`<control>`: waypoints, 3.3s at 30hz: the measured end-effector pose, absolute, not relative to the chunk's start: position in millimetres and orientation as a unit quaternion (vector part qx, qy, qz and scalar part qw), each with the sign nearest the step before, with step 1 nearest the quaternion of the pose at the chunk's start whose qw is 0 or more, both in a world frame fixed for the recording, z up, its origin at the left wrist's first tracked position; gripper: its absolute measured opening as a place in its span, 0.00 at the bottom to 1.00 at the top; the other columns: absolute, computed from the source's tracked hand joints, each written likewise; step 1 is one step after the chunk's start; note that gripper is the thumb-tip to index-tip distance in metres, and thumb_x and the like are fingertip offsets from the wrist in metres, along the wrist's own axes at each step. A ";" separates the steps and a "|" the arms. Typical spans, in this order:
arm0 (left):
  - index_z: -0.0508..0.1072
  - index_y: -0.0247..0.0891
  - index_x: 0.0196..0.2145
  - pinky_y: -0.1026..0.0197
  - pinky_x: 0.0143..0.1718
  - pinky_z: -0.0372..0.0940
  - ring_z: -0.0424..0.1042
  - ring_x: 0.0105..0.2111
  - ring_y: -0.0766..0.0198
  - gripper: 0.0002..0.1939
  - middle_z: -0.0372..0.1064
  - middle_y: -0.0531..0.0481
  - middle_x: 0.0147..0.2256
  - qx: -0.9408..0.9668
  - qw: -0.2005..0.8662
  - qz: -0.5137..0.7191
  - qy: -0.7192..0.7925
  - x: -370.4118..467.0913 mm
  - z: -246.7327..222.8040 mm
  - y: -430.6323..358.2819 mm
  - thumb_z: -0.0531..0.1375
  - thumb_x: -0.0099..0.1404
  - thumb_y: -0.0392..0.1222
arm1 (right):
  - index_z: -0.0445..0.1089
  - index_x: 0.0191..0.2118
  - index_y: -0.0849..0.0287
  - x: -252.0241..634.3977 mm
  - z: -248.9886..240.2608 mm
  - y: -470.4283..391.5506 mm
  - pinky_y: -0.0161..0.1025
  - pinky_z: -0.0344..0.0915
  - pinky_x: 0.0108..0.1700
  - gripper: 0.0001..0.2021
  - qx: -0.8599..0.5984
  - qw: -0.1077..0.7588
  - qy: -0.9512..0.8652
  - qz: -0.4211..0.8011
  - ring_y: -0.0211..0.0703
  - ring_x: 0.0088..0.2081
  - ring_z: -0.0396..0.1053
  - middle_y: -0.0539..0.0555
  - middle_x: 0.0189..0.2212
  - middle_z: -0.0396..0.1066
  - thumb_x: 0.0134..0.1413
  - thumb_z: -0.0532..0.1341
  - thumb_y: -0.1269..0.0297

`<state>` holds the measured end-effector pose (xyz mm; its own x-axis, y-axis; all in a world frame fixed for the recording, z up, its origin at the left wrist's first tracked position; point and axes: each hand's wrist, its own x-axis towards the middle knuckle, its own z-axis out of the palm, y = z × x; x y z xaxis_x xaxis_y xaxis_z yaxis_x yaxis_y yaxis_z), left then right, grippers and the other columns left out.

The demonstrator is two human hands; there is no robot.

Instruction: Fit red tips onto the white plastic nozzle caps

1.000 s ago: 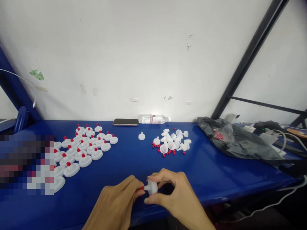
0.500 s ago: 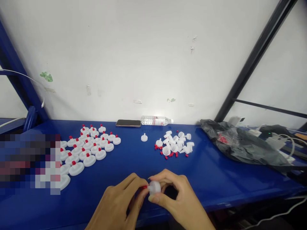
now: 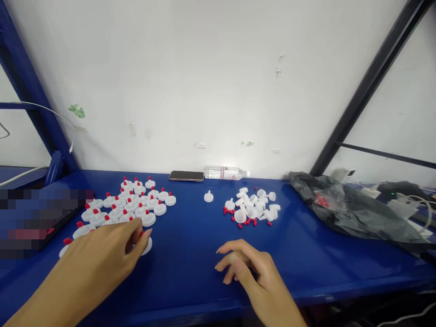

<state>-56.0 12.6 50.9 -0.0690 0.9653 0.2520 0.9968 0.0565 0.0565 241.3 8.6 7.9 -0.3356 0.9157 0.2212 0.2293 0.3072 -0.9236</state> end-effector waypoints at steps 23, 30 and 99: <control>0.72 0.41 0.50 0.58 0.27 0.51 0.81 0.35 0.42 0.20 0.81 0.40 0.36 -0.635 0.132 -0.040 -0.760 -49.6 60.6 7.6 0.45 0.77 0.50 | 0.78 0.43 0.52 242.7 5.8 9.7 0.37 0.70 0.40 0.20 -0.427 0.369 -0.719 0.405 0.44 0.33 0.77 0.53 0.34 0.81 0.72 0.54 0.47; 0.76 0.43 0.41 0.57 0.28 0.56 0.81 0.32 0.48 0.20 0.81 0.44 0.31 -0.637 0.138 -0.076 -0.755 -26.2 49.7 6.2 0.45 0.76 0.48 | 0.78 0.41 0.56 236.7 12.3 6.1 0.35 0.69 0.38 0.17 -0.417 0.402 -0.708 0.403 0.41 0.30 0.77 0.53 0.32 0.81 0.72 0.57 0.51; 0.78 0.38 0.39 0.69 0.19 0.61 0.76 0.30 0.60 0.19 0.77 0.50 0.27 -0.601 -0.467 -0.374 -0.529 13.6 19.6 12.0 0.62 0.64 0.57 | 0.80 0.51 0.44 230.3 14.2 11.4 0.36 0.71 0.48 0.11 -0.397 0.398 -0.712 0.421 0.42 0.41 0.77 0.48 0.43 0.80 0.65 0.67 0.62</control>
